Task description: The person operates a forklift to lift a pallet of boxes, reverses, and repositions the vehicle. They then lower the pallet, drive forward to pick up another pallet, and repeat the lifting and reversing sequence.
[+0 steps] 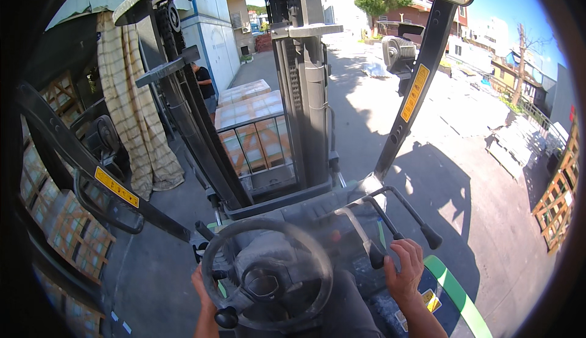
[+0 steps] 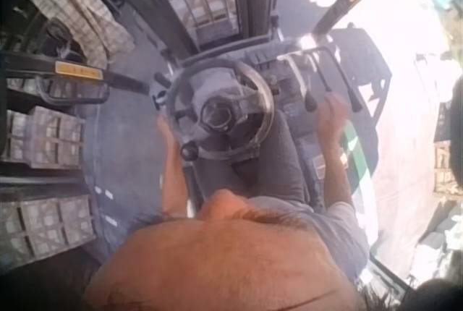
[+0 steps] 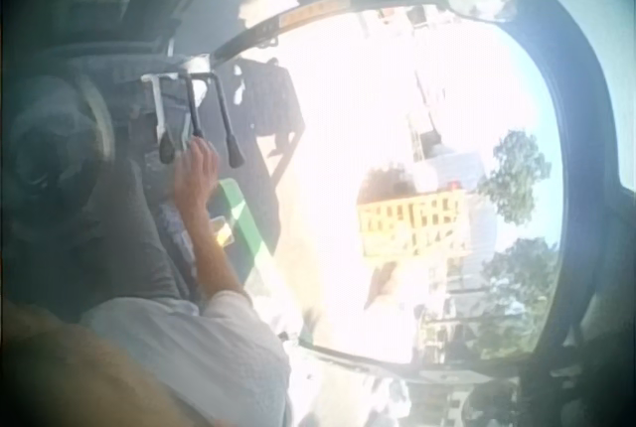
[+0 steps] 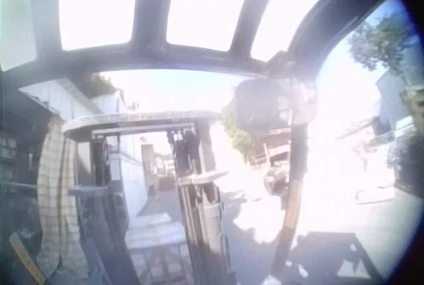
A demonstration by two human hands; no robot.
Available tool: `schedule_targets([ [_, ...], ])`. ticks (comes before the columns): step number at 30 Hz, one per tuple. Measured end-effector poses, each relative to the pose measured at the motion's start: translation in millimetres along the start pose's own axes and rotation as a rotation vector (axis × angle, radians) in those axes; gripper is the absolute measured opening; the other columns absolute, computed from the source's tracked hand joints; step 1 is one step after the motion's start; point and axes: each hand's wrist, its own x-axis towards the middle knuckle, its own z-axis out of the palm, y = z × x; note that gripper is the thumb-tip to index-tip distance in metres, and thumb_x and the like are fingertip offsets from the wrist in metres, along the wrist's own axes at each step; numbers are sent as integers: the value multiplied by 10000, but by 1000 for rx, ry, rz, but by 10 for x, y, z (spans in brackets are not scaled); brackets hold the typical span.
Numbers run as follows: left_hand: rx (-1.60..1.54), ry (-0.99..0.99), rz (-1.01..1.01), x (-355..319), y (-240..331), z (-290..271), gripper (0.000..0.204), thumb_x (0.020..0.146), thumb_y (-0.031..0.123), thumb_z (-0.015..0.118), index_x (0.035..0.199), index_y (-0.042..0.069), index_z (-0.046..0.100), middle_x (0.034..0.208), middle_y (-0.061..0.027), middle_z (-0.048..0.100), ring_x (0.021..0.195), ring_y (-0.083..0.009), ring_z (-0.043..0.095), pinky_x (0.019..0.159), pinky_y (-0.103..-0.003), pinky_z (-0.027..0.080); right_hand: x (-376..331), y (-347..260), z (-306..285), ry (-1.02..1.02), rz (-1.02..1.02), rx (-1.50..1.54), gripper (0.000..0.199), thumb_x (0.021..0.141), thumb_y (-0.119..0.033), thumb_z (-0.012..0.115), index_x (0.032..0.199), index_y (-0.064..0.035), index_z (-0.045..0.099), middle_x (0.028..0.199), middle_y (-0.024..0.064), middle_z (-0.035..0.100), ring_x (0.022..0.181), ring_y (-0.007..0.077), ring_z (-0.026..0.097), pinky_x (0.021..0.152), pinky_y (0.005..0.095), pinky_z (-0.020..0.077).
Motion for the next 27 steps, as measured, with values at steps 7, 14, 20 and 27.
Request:
schedule_targets([
  [7, -8, 26, -13, -7, -56, 12, 548, 1105, 383, 506, 741, -25, 546, 618, -11, 466, 650, -108, 396, 557, -367, 371, 152, 206, 177, 85, 229, 61, 212, 865, 7, 666, 1076, -6, 650, 1099, 171, 692, 1083, 380, 649, 964, 475, 503],
  [14, -101, 22, -48, -58, 19, 46, 548, 1102, 377, 521, 728, -24, 533, 617, -1, 464, 636, -102, 384, 545, -368, 353, -17, -192, 487, -7, 118, 155, 190, 886, 32, 652, 1073, -4, 640, 1138, 187, 667, 1027, 345, 662, 890, 440, 549],
  [20, -76, 40, -107, -92, 166, 31, 530, 1102, 361, 524, 717, -3, 524, 625, 20, 470, 641, -90, 395, 546, -352, 349, 568, -117, 859, 76, 110, 255, 143, 929, 63, 640, 1064, 17, 644, 1100, 182, 662, 901, 304, 679, 775, 375, 553],
  [27, -86, 20, -95, -101, 137, 25, 522, 1099, 342, 506, 719, -15, 520, 615, 5, 472, 644, -91, 404, 544, -366, 353, 610, -169, 819, 71, 106, 243, 134, 925, 59, 641, 1050, 13, 649, 1105, 185, 663, 872, 300, 684, 746, 359, 567],
])
